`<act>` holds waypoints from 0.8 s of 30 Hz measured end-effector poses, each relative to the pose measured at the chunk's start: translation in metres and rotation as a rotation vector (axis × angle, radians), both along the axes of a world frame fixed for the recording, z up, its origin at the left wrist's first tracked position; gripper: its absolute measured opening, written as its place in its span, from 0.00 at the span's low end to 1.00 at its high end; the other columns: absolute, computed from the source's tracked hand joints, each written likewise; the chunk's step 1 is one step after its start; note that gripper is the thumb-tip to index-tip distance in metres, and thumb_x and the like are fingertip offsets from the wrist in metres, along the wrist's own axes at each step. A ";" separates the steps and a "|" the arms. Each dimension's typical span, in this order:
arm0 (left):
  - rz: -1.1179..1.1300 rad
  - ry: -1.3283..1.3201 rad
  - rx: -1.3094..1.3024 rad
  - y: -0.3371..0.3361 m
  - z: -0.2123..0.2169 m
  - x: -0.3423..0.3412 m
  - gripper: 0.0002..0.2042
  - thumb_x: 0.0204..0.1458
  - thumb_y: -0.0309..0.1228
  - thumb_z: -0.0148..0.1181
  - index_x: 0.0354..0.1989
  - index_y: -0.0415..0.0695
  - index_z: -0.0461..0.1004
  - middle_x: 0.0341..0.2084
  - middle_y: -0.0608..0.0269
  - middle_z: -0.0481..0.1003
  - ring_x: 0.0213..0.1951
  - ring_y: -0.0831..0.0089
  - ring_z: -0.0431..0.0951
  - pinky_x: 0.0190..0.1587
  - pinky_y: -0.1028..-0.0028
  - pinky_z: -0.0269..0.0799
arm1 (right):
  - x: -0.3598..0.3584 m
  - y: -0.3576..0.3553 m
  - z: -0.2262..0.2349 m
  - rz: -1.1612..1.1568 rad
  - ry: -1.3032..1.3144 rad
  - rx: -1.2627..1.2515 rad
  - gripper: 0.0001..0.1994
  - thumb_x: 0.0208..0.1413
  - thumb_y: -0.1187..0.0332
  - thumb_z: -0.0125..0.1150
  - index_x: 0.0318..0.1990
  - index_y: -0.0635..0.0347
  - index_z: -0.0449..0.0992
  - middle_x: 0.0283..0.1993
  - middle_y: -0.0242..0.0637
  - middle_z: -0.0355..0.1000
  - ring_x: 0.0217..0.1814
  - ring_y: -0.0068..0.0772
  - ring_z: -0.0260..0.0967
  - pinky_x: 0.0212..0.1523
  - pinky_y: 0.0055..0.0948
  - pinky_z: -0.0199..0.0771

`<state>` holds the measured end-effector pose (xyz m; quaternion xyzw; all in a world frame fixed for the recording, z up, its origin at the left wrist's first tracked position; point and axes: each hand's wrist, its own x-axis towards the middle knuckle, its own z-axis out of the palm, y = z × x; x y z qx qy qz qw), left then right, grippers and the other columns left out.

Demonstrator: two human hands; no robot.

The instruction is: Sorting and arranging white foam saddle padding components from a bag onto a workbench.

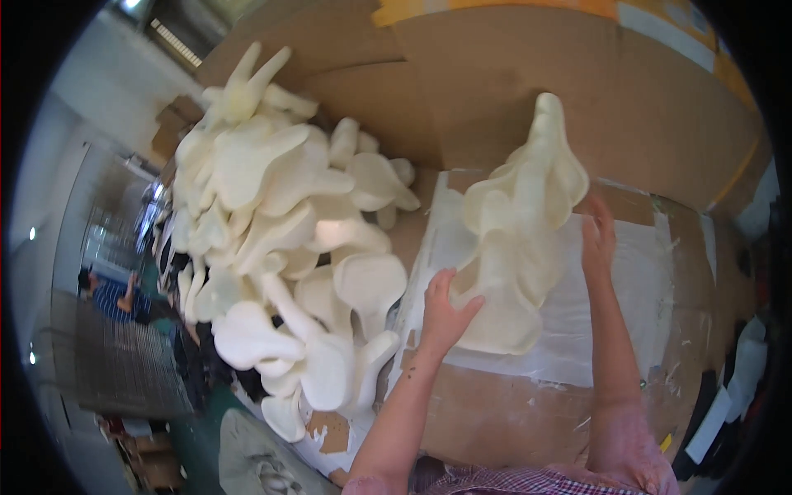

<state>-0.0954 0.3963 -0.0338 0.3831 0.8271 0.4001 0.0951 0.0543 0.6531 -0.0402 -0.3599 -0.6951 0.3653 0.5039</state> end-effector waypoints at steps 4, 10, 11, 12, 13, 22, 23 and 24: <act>0.104 -0.496 0.112 -0.090 -0.025 0.011 0.12 0.44 0.32 0.60 0.36 0.40 0.75 0.29 0.57 0.76 0.33 0.68 0.76 0.39 0.72 0.70 | 0.084 -0.104 -0.038 0.043 -0.075 -0.001 0.18 0.54 0.76 0.49 0.54 0.61 0.66 0.55 0.38 0.65 0.56 0.33 0.62 0.55 0.30 0.61; 0.359 -0.544 0.161 -0.256 -0.058 0.077 0.09 0.47 0.31 0.58 0.33 0.39 0.76 0.23 0.62 0.76 0.28 0.76 0.75 0.33 0.75 0.70 | 0.105 -0.203 -0.035 0.318 -0.072 0.020 0.13 0.54 0.81 0.46 0.48 0.66 0.68 0.48 0.37 0.67 0.51 0.30 0.65 0.52 0.28 0.64; 0.432 -0.652 0.168 -0.291 -0.064 0.089 0.10 0.48 0.32 0.57 0.35 0.40 0.76 0.24 0.64 0.76 0.28 0.77 0.74 0.33 0.77 0.70 | 0.093 -0.220 -0.028 0.418 -0.070 0.037 0.12 0.54 0.82 0.46 0.45 0.66 0.69 0.45 0.37 0.67 0.48 0.28 0.66 0.50 0.27 0.66; 0.493 -0.767 0.179 -0.321 -0.065 0.099 0.10 0.50 0.32 0.56 0.37 0.40 0.75 0.25 0.66 0.75 0.28 0.79 0.74 0.33 0.78 0.69 | 0.077 -0.238 -0.020 0.467 -0.060 0.052 0.12 0.54 0.82 0.46 0.45 0.66 0.69 0.45 0.37 0.67 0.48 0.28 0.66 0.50 0.27 0.66; 0.523 -0.764 0.212 -0.347 -0.061 0.107 0.10 0.50 0.32 0.56 0.37 0.40 0.75 0.25 0.66 0.75 0.28 0.79 0.74 0.33 0.78 0.69 | 0.056 -0.256 -0.008 0.575 -0.023 0.018 0.10 0.55 0.82 0.46 0.44 0.67 0.69 0.44 0.36 0.67 0.46 0.27 0.67 0.48 0.25 0.68; 1.199 -0.865 0.628 -0.618 -0.069 0.244 0.09 0.51 0.33 0.55 0.38 0.43 0.74 0.29 0.66 0.75 0.28 0.79 0.74 0.30 0.79 0.69 | -0.029 -0.562 0.050 1.342 -0.089 -0.134 0.05 0.54 0.78 0.53 0.38 0.64 0.72 0.30 0.32 0.72 0.31 0.20 0.68 0.33 0.20 0.68; 1.227 -0.845 0.646 -0.646 -0.069 0.262 0.09 0.51 0.33 0.55 0.38 0.43 0.74 0.29 0.66 0.75 0.28 0.79 0.74 0.30 0.79 0.69 | -0.019 -0.609 0.052 1.382 -0.218 -0.092 0.05 0.52 0.78 0.54 0.37 0.64 0.73 0.28 0.32 0.72 0.31 0.20 0.68 0.32 0.20 0.67; 1.306 -0.885 0.711 -0.669 -0.071 0.282 0.09 0.51 0.32 0.55 0.38 0.43 0.74 0.30 0.65 0.75 0.28 0.78 0.74 0.30 0.79 0.69 | -0.012 -0.645 0.052 1.488 -0.264 0.004 0.05 0.52 0.78 0.54 0.36 0.64 0.73 0.28 0.33 0.72 0.31 0.20 0.67 0.33 0.20 0.67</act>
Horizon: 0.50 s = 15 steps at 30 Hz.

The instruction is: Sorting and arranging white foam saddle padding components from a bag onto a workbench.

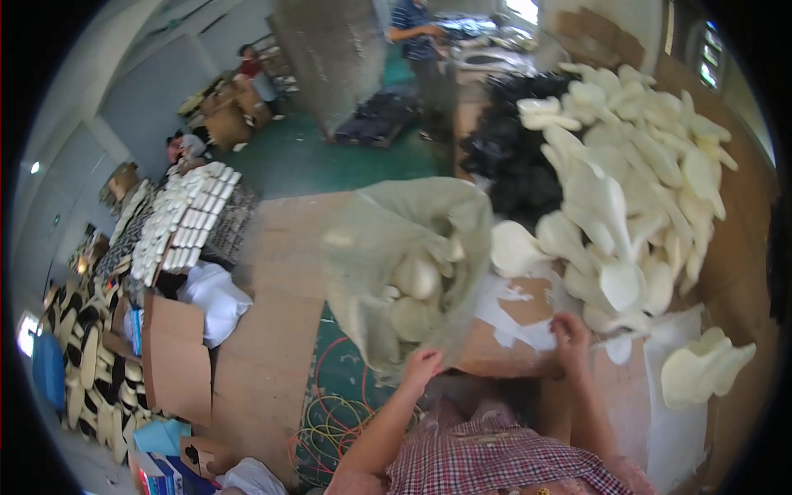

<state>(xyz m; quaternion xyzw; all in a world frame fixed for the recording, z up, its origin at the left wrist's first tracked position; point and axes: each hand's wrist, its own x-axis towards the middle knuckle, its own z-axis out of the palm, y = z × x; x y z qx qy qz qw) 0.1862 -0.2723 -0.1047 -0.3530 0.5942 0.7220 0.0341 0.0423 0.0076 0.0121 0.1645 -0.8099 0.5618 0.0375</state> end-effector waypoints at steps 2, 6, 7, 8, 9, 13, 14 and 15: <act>0.120 -0.030 0.032 -0.044 -0.007 0.029 0.09 0.52 0.32 0.55 0.38 0.42 0.73 0.30 0.65 0.76 0.28 0.75 0.76 0.30 0.78 0.70 | 0.010 -0.058 -0.040 0.177 -0.106 -0.048 0.04 0.51 0.77 0.55 0.34 0.64 0.74 0.27 0.36 0.72 0.31 0.23 0.69 0.32 0.23 0.68; 0.333 -0.074 -0.007 -0.112 -0.011 0.111 0.10 0.52 0.32 0.55 0.38 0.40 0.72 0.31 0.62 0.75 0.27 0.72 0.76 0.30 0.76 0.71 | 0.055 -0.165 -0.027 0.607 0.023 0.265 0.08 0.48 0.70 0.55 0.36 0.59 0.75 0.30 0.45 0.73 0.30 0.44 0.72 0.31 0.35 0.72; 0.441 -0.090 0.005 -0.122 -0.009 0.134 0.10 0.52 0.32 0.55 0.39 0.40 0.72 0.31 0.61 0.75 0.27 0.71 0.76 0.30 0.75 0.71 | 0.066 -0.186 -0.012 0.704 0.039 0.303 0.08 0.47 0.70 0.55 0.36 0.58 0.75 0.30 0.45 0.73 0.30 0.46 0.72 0.31 0.36 0.72; 0.526 -0.092 0.021 -0.129 -0.009 0.145 0.10 0.52 0.31 0.55 0.39 0.40 0.71 0.31 0.61 0.75 0.27 0.70 0.76 0.30 0.74 0.72 | 0.066 -0.198 -0.014 0.710 0.054 0.299 0.08 0.47 0.70 0.55 0.36 0.58 0.75 0.30 0.45 0.73 0.30 0.46 0.72 0.31 0.36 0.72; 0.590 -0.061 0.066 -0.134 -0.015 0.157 0.10 0.52 0.31 0.55 0.39 0.40 0.71 0.31 0.61 0.75 0.27 0.70 0.76 0.31 0.73 0.72 | 0.065 -0.207 -0.027 0.789 0.053 0.318 0.08 0.46 0.70 0.55 0.36 0.57 0.75 0.31 0.45 0.73 0.31 0.46 0.72 0.31 0.37 0.72; 0.749 -0.067 0.159 -0.135 -0.040 0.186 0.10 0.51 0.30 0.55 0.40 0.39 0.71 0.29 0.61 0.74 0.27 0.69 0.76 0.29 0.72 0.72 | 0.043 -0.240 -0.075 0.977 0.109 0.404 0.08 0.45 0.69 0.54 0.34 0.55 0.75 0.31 0.43 0.74 0.32 0.47 0.72 0.32 0.39 0.72; 0.784 -0.056 0.186 -0.134 -0.050 0.194 0.11 0.51 0.31 0.55 0.41 0.39 0.71 0.30 0.61 0.75 0.27 0.70 0.77 0.27 0.73 0.71 | 0.039 -0.248 -0.084 0.992 0.144 0.432 0.09 0.46 0.67 0.54 0.36 0.54 0.75 0.27 0.42 0.74 0.30 0.45 0.72 0.32 0.38 0.72; 0.781 -0.086 0.204 -0.134 -0.053 0.198 0.12 0.51 0.31 0.55 0.41 0.39 0.71 0.31 0.61 0.75 0.28 0.70 0.77 0.27 0.72 0.71 | 0.032 -0.257 -0.095 1.003 0.156 0.427 0.09 0.46 0.67 0.54 0.36 0.54 0.75 0.27 0.42 0.74 0.30 0.45 0.72 0.32 0.38 0.72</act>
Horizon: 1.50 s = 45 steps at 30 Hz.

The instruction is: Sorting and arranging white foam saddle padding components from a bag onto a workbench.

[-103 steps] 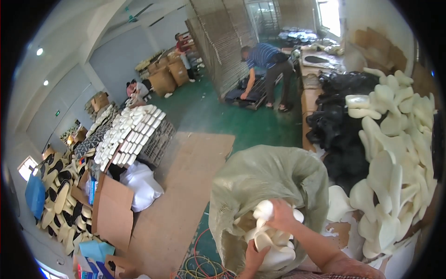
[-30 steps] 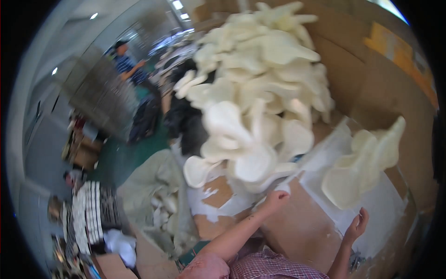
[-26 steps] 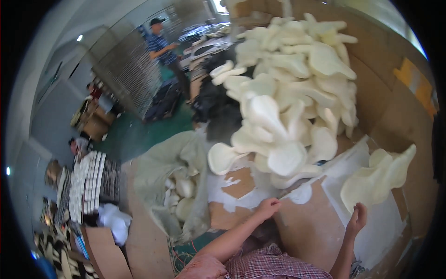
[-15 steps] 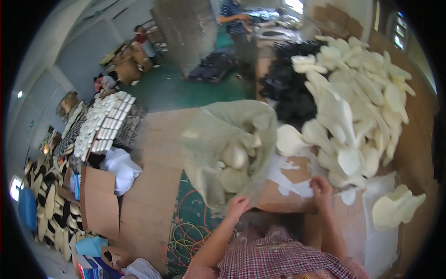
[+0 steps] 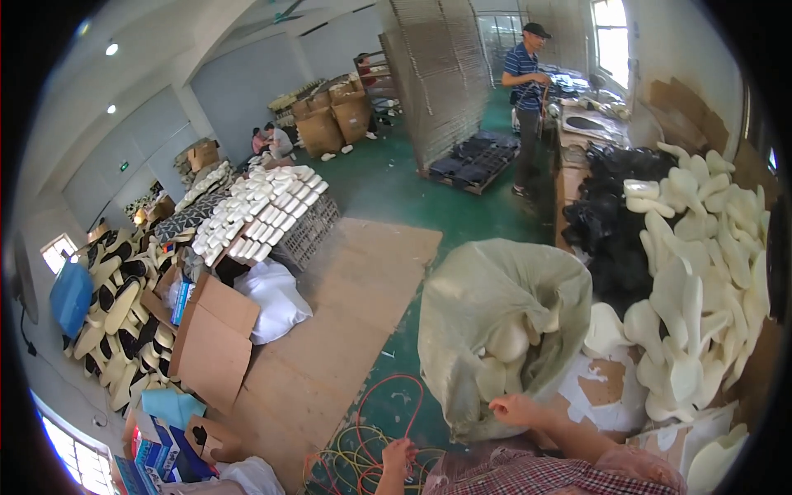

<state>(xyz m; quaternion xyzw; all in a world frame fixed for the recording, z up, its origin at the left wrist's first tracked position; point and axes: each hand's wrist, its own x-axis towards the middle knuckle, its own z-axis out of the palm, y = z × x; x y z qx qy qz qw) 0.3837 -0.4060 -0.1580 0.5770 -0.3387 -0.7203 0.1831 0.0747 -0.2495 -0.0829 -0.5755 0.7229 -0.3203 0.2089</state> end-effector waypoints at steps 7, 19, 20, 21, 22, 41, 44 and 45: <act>0.074 -0.036 0.100 -0.003 0.026 -0.059 0.11 0.49 0.32 0.56 0.41 0.48 0.72 0.26 0.59 0.74 0.24 0.72 0.72 0.24 0.71 0.67 | -0.074 -0.046 -0.059 0.053 -0.057 0.122 0.10 0.46 0.65 0.56 0.37 0.55 0.76 0.30 0.40 0.75 0.34 0.42 0.73 0.35 0.35 0.73; -0.346 0.163 0.060 -0.035 -0.012 -0.283 0.18 0.50 0.33 0.57 0.50 0.43 0.67 0.30 0.61 0.73 0.29 0.71 0.73 0.27 0.72 0.68 | -0.204 -0.116 -0.163 -0.682 -1.027 0.380 0.16 0.46 0.70 0.56 0.45 0.59 0.71 0.31 0.40 0.73 0.24 0.32 0.72 0.25 0.30 0.75; -0.413 0.117 0.114 -0.036 -0.021 -0.294 0.21 0.50 0.33 0.57 0.53 0.43 0.65 0.33 0.58 0.72 0.33 0.68 0.74 0.29 0.70 0.70 | -0.211 -0.123 -0.168 -0.701 -1.051 0.434 0.17 0.47 0.70 0.55 0.47 0.59 0.70 0.31 0.40 0.73 0.24 0.33 0.72 0.24 0.31 0.75; -0.424 0.102 0.119 -0.038 -0.029 -0.303 0.21 0.50 0.33 0.57 0.53 0.43 0.65 0.33 0.58 0.72 0.33 0.68 0.74 0.29 0.70 0.70 | -0.221 -0.131 -0.172 -0.724 -1.096 0.467 0.15 0.49 0.68 0.56 0.46 0.58 0.71 0.32 0.39 0.74 0.27 0.31 0.73 0.27 0.28 0.75; -0.484 0.171 0.187 -0.033 -0.028 -0.326 0.19 0.50 0.30 0.57 0.50 0.42 0.66 0.34 0.58 0.73 0.33 0.65 0.76 0.30 0.68 0.72 | -0.252 -0.121 -0.214 -0.382 -0.682 0.391 0.15 0.48 0.68 0.57 0.45 0.57 0.72 0.33 0.40 0.74 0.30 0.32 0.74 0.30 0.29 0.75; -0.354 -0.587 -1.210 -0.227 0.155 -0.411 0.29 0.42 0.45 0.62 0.47 0.34 0.69 0.44 0.44 0.71 0.49 0.50 0.69 0.52 0.61 0.64 | -0.496 -0.096 0.026 -0.477 0.661 0.342 0.23 0.53 0.54 0.46 0.56 0.51 0.67 0.60 0.37 0.62 0.65 0.40 0.54 0.62 0.40 0.52; -0.314 -0.431 -1.128 -0.268 0.146 -0.412 0.23 0.43 0.36 0.63 0.46 0.36 0.69 0.44 0.48 0.70 0.45 0.62 0.70 0.49 0.68 0.64 | -0.481 -0.149 0.047 -0.390 0.735 0.248 0.13 0.50 0.60 0.47 0.37 0.49 0.78 0.39 0.34 0.75 0.43 0.41 0.71 0.41 0.41 0.69; -0.327 -0.454 -1.103 -0.268 0.131 -0.407 0.23 0.43 0.36 0.63 0.46 0.36 0.69 0.44 0.48 0.70 0.45 0.62 0.70 0.49 0.68 0.64 | -0.449 -0.171 0.057 -0.266 0.845 0.439 0.13 0.49 0.61 0.48 0.37 0.50 0.78 0.39 0.36 0.74 0.43 0.41 0.71 0.42 0.41 0.69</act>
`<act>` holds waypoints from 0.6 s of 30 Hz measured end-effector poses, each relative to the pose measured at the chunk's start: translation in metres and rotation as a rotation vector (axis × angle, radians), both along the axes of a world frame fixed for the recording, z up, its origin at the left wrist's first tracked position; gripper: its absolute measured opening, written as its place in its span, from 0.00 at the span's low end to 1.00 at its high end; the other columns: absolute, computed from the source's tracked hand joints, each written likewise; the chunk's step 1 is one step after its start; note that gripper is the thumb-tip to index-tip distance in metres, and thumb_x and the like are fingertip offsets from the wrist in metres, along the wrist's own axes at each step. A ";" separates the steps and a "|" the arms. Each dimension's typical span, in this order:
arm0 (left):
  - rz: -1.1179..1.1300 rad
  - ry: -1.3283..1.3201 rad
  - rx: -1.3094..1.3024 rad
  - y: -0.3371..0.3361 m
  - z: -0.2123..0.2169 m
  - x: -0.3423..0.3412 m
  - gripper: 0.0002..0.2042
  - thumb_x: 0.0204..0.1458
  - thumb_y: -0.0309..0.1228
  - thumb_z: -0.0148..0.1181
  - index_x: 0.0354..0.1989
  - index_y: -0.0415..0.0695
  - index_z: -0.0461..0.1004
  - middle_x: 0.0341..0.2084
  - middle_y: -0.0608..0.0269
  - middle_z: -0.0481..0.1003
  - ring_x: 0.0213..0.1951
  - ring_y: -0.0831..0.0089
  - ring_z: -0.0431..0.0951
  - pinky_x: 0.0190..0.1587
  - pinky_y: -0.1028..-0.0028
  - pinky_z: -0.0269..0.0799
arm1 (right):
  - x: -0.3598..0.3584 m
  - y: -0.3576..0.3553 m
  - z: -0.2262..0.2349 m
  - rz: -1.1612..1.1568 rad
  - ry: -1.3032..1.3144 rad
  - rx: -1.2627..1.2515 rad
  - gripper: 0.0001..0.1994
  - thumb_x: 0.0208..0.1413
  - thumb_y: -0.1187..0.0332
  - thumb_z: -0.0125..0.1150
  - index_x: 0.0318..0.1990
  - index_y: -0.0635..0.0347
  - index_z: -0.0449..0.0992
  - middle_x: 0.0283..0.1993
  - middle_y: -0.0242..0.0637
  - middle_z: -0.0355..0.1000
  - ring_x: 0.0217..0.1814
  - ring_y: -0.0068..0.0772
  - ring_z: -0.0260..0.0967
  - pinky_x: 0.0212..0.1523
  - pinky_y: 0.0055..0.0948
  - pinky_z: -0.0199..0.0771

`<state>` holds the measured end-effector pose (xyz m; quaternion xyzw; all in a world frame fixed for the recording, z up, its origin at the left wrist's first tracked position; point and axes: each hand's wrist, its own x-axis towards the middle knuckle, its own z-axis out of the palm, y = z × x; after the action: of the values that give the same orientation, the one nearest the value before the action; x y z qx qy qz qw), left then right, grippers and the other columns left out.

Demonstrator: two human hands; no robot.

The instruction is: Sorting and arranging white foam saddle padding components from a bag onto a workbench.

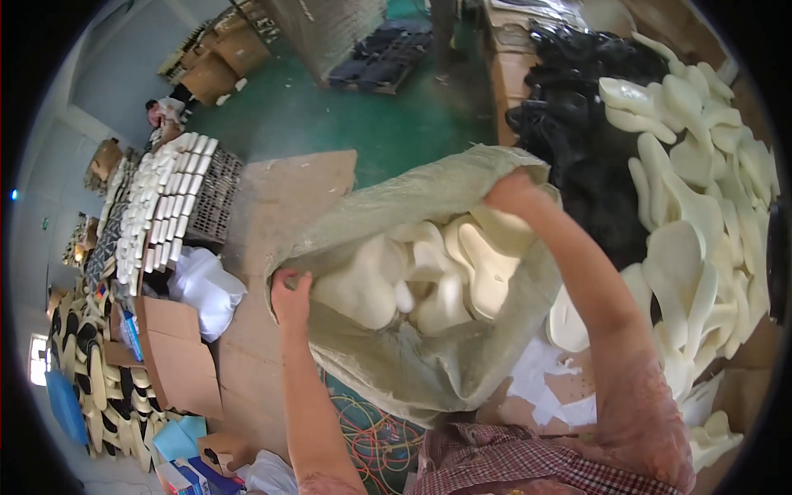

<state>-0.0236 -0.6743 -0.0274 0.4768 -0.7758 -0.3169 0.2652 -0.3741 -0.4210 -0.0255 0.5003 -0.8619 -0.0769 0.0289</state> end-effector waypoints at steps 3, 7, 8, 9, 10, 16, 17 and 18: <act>-0.230 -0.282 0.191 0.013 -0.031 0.000 0.20 0.40 0.32 0.64 0.43 0.40 0.71 0.42 0.54 0.71 0.42 0.67 0.71 0.45 0.70 0.66 | 0.066 -0.012 -0.008 0.154 -0.405 -0.236 0.14 0.46 0.65 0.52 0.41 0.56 0.75 0.41 0.44 0.73 0.46 0.42 0.69 0.45 0.40 0.68; -0.346 -0.103 -0.025 0.071 -0.082 -0.010 0.19 0.39 0.29 0.64 0.42 0.41 0.72 0.42 0.51 0.71 0.44 0.61 0.71 0.47 0.67 0.67 | 0.085 0.002 -0.097 0.145 -0.704 -0.285 0.22 0.48 0.63 0.52 0.53 0.57 0.67 0.52 0.48 0.65 0.55 0.46 0.62 0.56 0.40 0.61; -0.344 -0.109 -0.021 0.075 -0.086 -0.012 0.19 0.39 0.29 0.64 0.42 0.41 0.72 0.42 0.51 0.71 0.44 0.61 0.71 0.47 0.67 0.67 | 0.087 0.000 -0.108 -0.055 -0.771 -0.153 0.22 0.51 0.63 0.48 0.55 0.57 0.65 0.57 0.47 0.62 0.61 0.45 0.57 0.60 0.40 0.56; -0.326 -0.112 -0.169 0.079 -0.088 -0.024 0.20 0.39 0.32 0.64 0.43 0.41 0.71 0.42 0.51 0.72 0.45 0.56 0.71 0.49 0.65 0.65 | 0.081 0.003 -0.132 -0.286 -0.757 -0.021 0.26 0.55 0.57 0.42 0.60 0.58 0.58 0.61 0.48 0.57 0.65 0.42 0.52 0.65 0.40 0.48; -0.288 -0.128 -0.324 0.079 -0.087 -0.027 0.21 0.40 0.35 0.63 0.44 0.41 0.71 0.42 0.51 0.72 0.45 0.52 0.70 0.50 0.63 0.64 | 0.085 -0.001 -0.135 -0.277 -0.764 -0.016 0.26 0.55 0.57 0.42 0.60 0.58 0.58 0.61 0.48 0.57 0.65 0.42 0.52 0.65 0.40 0.48; -0.378 -0.544 -0.894 0.058 -0.108 -0.066 0.30 0.42 0.49 0.60 0.54 0.50 0.66 0.53 0.55 0.66 0.55 0.57 0.63 0.55 0.51 0.56 | 0.088 -0.010 -0.107 0.033 -0.273 0.060 0.26 0.54 0.57 0.43 0.59 0.58 0.58 0.61 0.48 0.57 0.64 0.42 0.52 0.65 0.40 0.47; -0.376 -0.530 -0.919 0.062 -0.107 -0.074 0.30 0.42 0.49 0.60 0.54 0.50 0.66 0.53 0.55 0.66 0.55 0.57 0.63 0.55 0.51 0.56 | 0.093 -0.023 -0.098 0.069 -0.176 0.061 0.26 0.54 0.56 0.43 0.59 0.58 0.58 0.61 0.48 0.57 0.64 0.42 0.52 0.65 0.40 0.47; -0.328 -0.461 -0.594 0.080 -0.089 -0.090 0.31 0.42 0.52 0.57 0.55 0.52 0.65 0.55 0.57 0.65 0.57 0.57 0.62 0.55 0.49 0.53 | 0.095 -0.035 -0.091 0.086 -0.072 0.064 0.26 0.54 0.56 0.44 0.59 0.58 0.58 0.61 0.48 0.58 0.64 0.42 0.52 0.65 0.40 0.47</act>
<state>-0.1134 -0.5947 -0.1165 0.3081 -0.9384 -0.0022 0.1566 -0.2789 -0.4563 -0.1165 0.5401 -0.8371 -0.0854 -0.0147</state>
